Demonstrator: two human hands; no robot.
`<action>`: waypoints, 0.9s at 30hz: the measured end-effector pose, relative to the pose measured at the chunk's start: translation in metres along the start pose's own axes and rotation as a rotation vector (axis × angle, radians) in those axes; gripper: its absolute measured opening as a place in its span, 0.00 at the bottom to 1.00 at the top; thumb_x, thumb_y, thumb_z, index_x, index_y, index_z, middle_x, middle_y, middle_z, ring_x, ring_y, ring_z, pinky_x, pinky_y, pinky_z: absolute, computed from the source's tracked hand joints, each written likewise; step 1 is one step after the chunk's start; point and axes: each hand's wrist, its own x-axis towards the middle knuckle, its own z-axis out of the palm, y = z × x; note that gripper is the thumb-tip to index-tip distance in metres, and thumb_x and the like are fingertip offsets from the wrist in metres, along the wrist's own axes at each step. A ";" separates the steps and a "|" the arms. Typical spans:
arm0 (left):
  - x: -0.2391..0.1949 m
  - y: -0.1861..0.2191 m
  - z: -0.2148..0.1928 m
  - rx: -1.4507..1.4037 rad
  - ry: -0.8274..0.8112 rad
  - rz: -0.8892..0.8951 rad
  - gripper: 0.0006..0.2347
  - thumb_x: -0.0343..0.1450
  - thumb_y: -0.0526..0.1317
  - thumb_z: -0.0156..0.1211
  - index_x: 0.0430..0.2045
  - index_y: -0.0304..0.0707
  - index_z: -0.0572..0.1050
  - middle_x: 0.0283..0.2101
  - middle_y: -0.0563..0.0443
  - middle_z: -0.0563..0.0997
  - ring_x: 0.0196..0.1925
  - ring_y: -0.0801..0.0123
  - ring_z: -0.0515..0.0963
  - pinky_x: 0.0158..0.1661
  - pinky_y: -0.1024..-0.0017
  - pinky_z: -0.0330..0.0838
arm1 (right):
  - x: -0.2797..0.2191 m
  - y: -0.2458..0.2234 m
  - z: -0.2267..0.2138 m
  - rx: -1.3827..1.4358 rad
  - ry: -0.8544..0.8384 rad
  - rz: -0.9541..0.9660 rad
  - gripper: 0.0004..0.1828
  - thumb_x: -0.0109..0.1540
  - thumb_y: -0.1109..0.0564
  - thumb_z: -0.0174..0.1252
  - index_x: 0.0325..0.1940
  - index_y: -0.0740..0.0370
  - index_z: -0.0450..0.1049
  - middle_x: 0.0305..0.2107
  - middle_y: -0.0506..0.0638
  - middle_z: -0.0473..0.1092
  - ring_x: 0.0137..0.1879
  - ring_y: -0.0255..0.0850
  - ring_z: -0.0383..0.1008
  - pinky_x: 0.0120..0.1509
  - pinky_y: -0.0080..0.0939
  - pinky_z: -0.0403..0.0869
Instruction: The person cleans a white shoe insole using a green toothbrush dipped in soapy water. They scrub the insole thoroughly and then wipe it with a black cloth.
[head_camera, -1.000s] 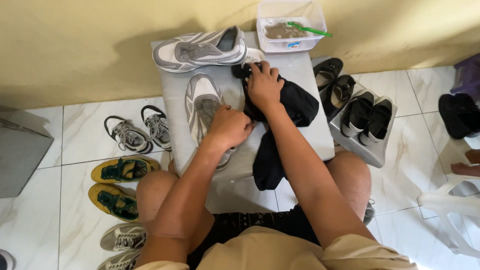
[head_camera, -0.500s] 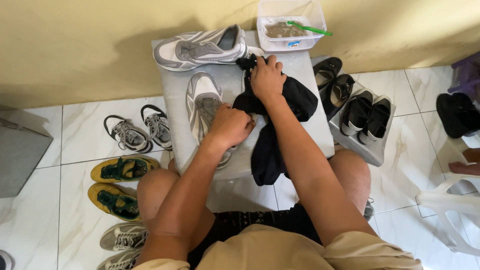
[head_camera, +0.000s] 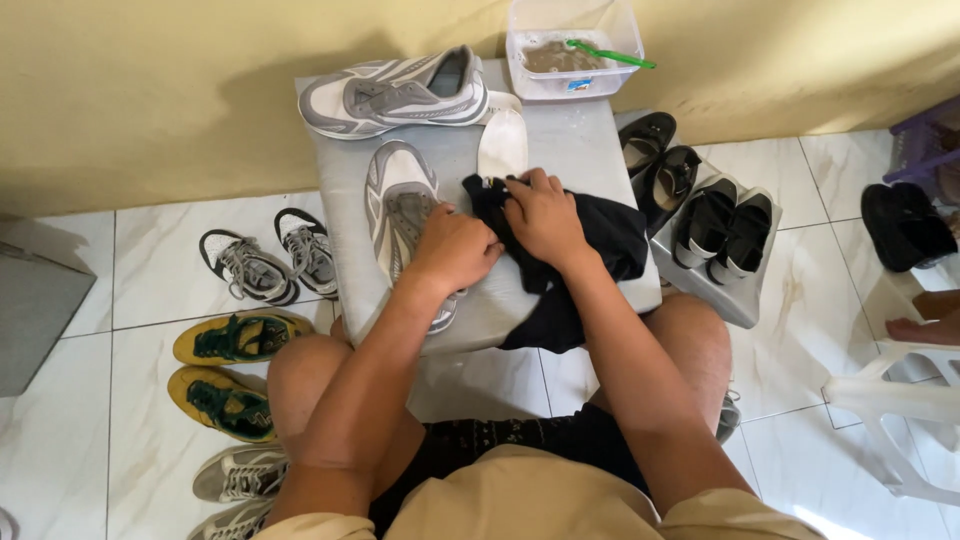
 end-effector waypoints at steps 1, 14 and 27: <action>0.000 0.000 0.000 0.000 0.000 0.000 0.13 0.70 0.47 0.53 0.24 0.48 0.85 0.28 0.45 0.86 0.41 0.51 0.87 0.62 0.51 0.60 | -0.002 0.001 0.000 0.000 0.000 0.000 0.20 0.69 0.49 0.47 0.61 0.51 0.76 0.52 0.53 0.65 0.60 0.55 0.67 0.56 0.60 0.72; -0.001 0.001 0.000 -0.032 -0.032 -0.006 0.13 0.70 0.46 0.52 0.31 0.49 0.86 0.33 0.46 0.87 0.43 0.54 0.87 0.65 0.52 0.57 | 0.049 0.013 0.010 -0.095 0.100 0.067 0.19 0.70 0.49 0.49 0.64 0.48 0.74 0.51 0.53 0.64 0.58 0.55 0.67 0.57 0.63 0.73; 0.001 0.000 -0.002 -0.032 -0.029 0.007 0.14 0.72 0.47 0.51 0.30 0.48 0.86 0.32 0.44 0.87 0.43 0.51 0.87 0.64 0.51 0.58 | 0.071 0.026 0.023 -0.140 0.153 0.043 0.20 0.69 0.46 0.49 0.65 0.41 0.72 0.51 0.51 0.61 0.58 0.54 0.65 0.55 0.59 0.72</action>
